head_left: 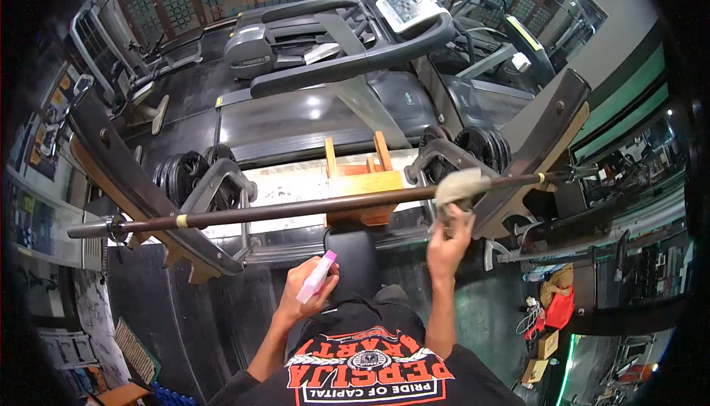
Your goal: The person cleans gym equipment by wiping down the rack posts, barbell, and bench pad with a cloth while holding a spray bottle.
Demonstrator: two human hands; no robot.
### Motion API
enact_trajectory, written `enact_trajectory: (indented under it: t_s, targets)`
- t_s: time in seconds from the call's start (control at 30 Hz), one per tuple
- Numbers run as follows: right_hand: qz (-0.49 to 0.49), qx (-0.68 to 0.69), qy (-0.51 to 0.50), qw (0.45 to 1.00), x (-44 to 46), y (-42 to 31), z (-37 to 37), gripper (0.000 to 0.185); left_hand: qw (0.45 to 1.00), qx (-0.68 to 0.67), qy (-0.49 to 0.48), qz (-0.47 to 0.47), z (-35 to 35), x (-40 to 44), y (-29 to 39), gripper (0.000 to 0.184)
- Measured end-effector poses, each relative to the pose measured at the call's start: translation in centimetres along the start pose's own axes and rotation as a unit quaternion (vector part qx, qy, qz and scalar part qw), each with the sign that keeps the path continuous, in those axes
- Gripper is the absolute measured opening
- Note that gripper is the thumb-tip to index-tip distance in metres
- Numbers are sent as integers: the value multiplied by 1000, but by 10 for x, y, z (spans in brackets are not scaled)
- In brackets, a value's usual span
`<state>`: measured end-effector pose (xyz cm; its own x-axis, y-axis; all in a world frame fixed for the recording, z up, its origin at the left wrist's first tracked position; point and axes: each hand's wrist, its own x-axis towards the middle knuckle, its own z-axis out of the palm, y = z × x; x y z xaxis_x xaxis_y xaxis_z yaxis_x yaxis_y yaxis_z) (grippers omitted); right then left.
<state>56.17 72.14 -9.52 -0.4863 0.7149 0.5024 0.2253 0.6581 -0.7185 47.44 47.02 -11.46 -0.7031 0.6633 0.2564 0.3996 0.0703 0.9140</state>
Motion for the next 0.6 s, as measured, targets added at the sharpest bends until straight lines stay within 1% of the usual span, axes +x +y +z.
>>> enact_trajectory:
  t_s: [0.03, 0.07, 0.1, 0.13, 0.17, 0.2, 0.27, 0.3, 0.33, 0.37, 0.4, 0.43, 0.47, 0.5, 0.6]
  targets:
    - [-63, -30, -20, 997, 12, -3, 7, 34, 1000, 2, 11, -22, 8, 2, 1, 16]
    - [-95, -72, -97, 988, 21, -6, 12, 37, 998, -15, 38, -45, 18, 5, 6, 15]
    - [-176, -67, -140, 972, 29, -10, 25, 41, 997, -1, 66, -40, 29, 7, 5, 14]
    - [-214, -48, -216, 951, 33, -15, 37, 40, 995, 15, 94, -32, 40, 8, 0, 14]
    - [-288, -48, -233, 928, 34, -17, 50, 36, 986, -33, 129, -102, 52, 3, -5, 15]
    - [-330, -113, -214, 913, 31, -16, 57, 31, 976, -83, 166, -118, 65, 3, -4, 18]
    - [-340, -47, -250, 906, 42, -7, 48, 30, 966, -108, 197, -129, 84, 6, 8, 18]
    - [-347, -37, -253, 902, 50, 2, 40, 30, 968, -92, 198, -127, 91, 5, 10, 19]
    - [-341, -62, -274, 897, 60, 16, 27, 30, 961, -109, 208, -147, 100, 6, 17, 18]
    - [-336, -88, -294, 891, 72, 32, 12, 31, 958, -96, 225, -147, 110, 5, 19, 18]
    - [-312, -82, -284, 903, 89, 51, -7, 43, 957, -82, 238, -145, 118, 5, 21, 18]
    - [-271, -127, -302, 905, 105, 70, -28, 49, 956, -77, 242, -146, 125, 5, 23, 18]
    - [-230, -156, -339, 899, 124, 85, -49, 52, 951, -79, 255, -157, 135, 2, 26, 17]
    - [-224, -122, -338, 906, 138, 98, -72, 55, 944, -83, 271, -167, 145, 1, 29, 17]
    - [-226, -113, -353, 901, 148, 118, -97, 56, 931, -109, 301, -177, 167, -3, 41, 16]
